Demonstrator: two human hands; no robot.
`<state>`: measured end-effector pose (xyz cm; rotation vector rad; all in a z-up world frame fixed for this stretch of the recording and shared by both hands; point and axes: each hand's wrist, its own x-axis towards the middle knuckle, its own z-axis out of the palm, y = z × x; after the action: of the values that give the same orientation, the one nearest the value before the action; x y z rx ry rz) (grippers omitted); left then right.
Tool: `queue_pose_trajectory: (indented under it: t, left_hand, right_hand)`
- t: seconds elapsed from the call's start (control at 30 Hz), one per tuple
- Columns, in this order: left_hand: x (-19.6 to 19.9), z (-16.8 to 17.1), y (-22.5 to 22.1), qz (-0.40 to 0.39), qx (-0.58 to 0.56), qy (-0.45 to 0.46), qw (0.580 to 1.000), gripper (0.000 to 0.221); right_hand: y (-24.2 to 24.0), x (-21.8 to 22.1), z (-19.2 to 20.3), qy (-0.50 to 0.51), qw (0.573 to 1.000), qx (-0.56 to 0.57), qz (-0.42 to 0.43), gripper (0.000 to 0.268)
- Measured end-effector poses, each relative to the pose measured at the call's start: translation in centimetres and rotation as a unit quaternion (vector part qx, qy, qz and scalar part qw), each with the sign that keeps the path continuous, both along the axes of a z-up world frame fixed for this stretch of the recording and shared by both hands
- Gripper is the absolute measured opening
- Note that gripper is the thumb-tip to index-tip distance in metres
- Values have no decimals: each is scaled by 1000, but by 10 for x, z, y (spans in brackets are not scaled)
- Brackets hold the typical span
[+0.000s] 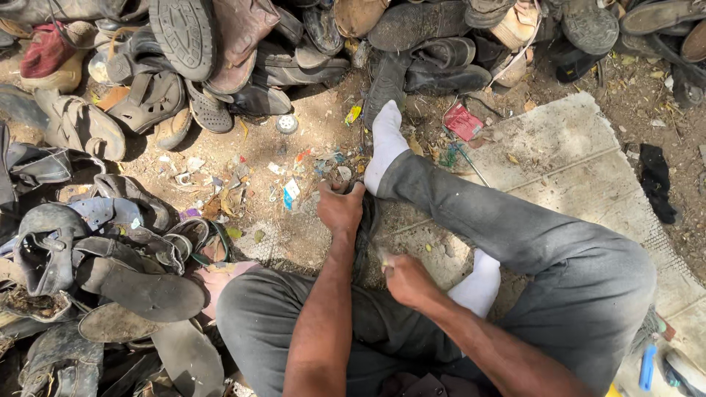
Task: The person uses a small tool to scrape and trim the edges and sole of a black shoe while sitting on the ground surrounded by a large pile of old footwear.
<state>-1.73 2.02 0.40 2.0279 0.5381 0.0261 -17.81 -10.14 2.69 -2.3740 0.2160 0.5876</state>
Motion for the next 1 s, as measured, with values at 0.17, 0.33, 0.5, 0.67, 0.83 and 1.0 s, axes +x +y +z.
queue_pose_trajectory:
  t: [0.17,0.33,0.5,0.67,0.83,1.0]
  left_hand:
    - [5,12,-4,-21,2,22,1000,49]
    - [2,15,1,-5,8,14,1000,49]
    - [0,5,-3,0,9,-11,1000,47]
    - [1,4,5,-8,19,-1,1000,45]
    - [-6,29,0,-46,43,28,998,45]
    - [-55,51,10,-297,314,29,901,129]
  right_hand:
    - [0,42,-5,31,999,-4,-13,36]
    - [8,-10,4,-17,999,9,27,35]
    - [3,9,4,-25,999,26,-3,35]
    - [17,-25,20,-90,995,11,45,35]
    - [6,-40,-4,-33,998,52,-14,33]
    - [9,-35,-26,-73,994,-55,59,26]
